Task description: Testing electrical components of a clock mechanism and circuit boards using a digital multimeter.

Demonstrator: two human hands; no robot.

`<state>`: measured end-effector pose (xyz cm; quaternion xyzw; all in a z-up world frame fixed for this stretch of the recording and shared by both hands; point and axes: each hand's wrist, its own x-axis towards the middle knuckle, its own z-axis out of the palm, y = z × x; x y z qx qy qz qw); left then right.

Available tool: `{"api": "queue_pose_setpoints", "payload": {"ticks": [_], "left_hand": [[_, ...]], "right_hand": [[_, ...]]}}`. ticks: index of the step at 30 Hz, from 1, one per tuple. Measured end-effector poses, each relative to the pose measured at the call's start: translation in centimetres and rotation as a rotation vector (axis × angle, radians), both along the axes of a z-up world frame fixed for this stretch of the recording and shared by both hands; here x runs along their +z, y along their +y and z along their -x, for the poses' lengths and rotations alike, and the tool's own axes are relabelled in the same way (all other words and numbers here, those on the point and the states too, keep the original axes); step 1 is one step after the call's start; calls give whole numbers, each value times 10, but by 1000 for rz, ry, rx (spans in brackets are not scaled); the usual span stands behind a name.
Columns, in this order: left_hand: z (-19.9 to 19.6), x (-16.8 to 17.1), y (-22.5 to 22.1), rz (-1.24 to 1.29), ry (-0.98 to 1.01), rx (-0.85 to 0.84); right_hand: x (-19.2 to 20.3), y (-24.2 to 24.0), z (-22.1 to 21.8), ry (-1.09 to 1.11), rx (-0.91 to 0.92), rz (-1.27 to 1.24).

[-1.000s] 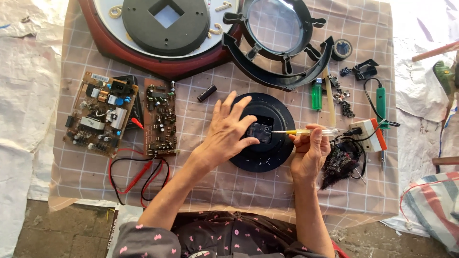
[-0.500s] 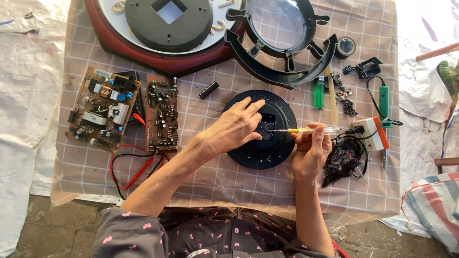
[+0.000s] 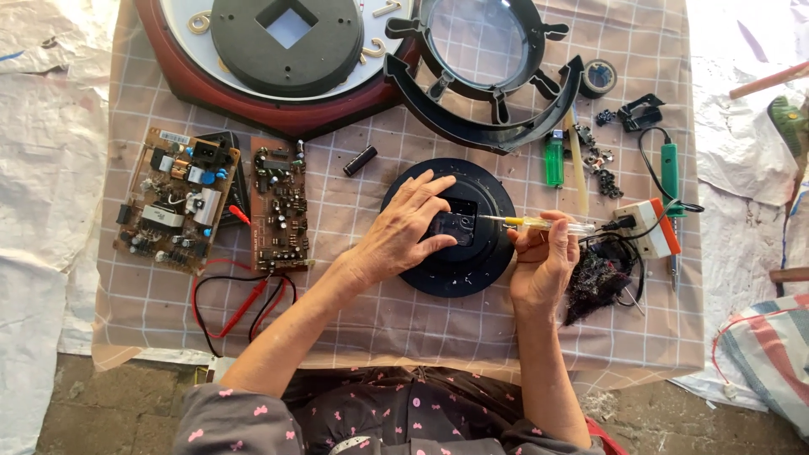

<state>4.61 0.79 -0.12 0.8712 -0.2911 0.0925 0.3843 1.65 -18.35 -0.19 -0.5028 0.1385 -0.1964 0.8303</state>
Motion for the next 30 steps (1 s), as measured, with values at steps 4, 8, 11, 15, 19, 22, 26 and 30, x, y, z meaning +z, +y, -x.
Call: {"api": "queue_pose_setpoints", "payload": {"ticks": [4, 8, 11, 15, 19, 22, 26, 30], "left_hand": [[4, -4, -2, 24, -28, 37], [6, -10, -3, 35, -64, 77], [6, -9, -3, 35, -82, 82], [6, -10, -3, 33, -107, 100], [7, -11, -3, 42, -102, 101], [5, -10, -2, 34, -120, 116], [6, -9, -2, 34, -123, 118], [5, -9, -2, 27, -134, 131]], "right_hand": [[2, 2, 1, -17, -6, 43], [2, 4, 0, -106, -69, 391], [17, 7, 0, -184, -82, 713], [40, 7, 1, -222, -45, 1059], [36, 4, -3, -245, -40, 1210], [34, 3, -8, -321, -23, 1334], [44, 13, -7, -358, 22, 1420], [46, 13, -8, -359, 40, 1458]]}}
